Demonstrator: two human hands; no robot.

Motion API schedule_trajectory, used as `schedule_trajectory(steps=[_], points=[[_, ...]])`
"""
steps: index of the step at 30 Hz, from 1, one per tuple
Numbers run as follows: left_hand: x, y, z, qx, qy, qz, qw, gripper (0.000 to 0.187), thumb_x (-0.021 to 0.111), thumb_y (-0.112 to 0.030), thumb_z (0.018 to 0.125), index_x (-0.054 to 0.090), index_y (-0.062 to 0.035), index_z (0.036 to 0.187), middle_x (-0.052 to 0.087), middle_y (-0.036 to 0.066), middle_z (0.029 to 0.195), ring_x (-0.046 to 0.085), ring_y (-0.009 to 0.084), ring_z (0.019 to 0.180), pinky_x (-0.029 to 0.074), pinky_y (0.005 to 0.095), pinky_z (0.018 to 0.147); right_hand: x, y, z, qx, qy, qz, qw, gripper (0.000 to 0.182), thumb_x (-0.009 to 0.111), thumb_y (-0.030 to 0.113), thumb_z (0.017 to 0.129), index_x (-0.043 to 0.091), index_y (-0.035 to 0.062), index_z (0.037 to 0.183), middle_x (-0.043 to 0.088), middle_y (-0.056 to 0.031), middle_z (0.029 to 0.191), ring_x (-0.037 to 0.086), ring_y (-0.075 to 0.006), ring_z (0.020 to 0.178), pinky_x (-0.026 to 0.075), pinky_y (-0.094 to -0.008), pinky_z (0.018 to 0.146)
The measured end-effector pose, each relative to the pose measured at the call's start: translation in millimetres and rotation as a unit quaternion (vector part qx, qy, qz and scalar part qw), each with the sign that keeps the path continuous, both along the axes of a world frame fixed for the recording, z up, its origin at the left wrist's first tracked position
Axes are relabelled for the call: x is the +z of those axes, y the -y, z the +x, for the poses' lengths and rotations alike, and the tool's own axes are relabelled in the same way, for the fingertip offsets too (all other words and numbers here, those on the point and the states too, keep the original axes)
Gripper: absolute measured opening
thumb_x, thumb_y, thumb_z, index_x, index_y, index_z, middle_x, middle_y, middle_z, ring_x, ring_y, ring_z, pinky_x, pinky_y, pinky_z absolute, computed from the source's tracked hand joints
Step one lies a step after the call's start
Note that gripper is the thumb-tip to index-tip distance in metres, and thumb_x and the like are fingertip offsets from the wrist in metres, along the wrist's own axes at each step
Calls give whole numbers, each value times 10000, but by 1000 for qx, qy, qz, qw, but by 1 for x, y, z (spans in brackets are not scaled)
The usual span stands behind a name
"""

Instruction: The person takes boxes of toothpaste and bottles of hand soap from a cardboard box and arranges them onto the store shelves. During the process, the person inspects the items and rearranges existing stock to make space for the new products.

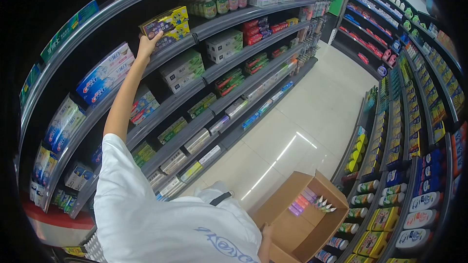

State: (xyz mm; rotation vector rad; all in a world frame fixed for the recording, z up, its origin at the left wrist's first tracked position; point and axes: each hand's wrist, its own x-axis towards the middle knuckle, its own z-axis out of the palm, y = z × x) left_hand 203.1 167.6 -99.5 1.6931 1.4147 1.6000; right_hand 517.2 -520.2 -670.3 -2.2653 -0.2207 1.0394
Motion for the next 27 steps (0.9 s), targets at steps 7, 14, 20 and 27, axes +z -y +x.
schedule_trajectory(steps=[7,14,20,27], points=[[-4,-18,-10,-56,-59,-50,995,359,748,-314,805,670,-14,985,606,68,909,553,134,709,436,285,567,15,-3,-2,24,25,39,999,373,543,193,885,588,-92,1121,638,-266,1091,618,-368,1041,464,-414,894],[-5,-19,-2,-25,-57,-10,998,398,767,-299,785,668,55,940,654,141,918,626,188,811,485,304,706,0,0,4,34,-21,-17,999,356,542,151,882,576,-96,1137,633,-259,1112,611,-346,1066,456,-408,914],[-3,-15,-1,-18,17,14,1000,526,709,-363,840,559,26,1161,603,84,966,581,157,825,488,311,643,6,-2,-1,10,43,57,997,303,586,146,843,626,-95,1023,676,-231,966,661,-324,907,494,-405,797],[-10,-16,-6,-29,50,65,996,681,712,-382,836,436,98,1233,618,185,1036,617,179,874,511,291,694,12,-1,0,27,37,23,999,357,555,197,862,611,-99,1054,659,-262,1002,641,-355,967,480,-417,840]])
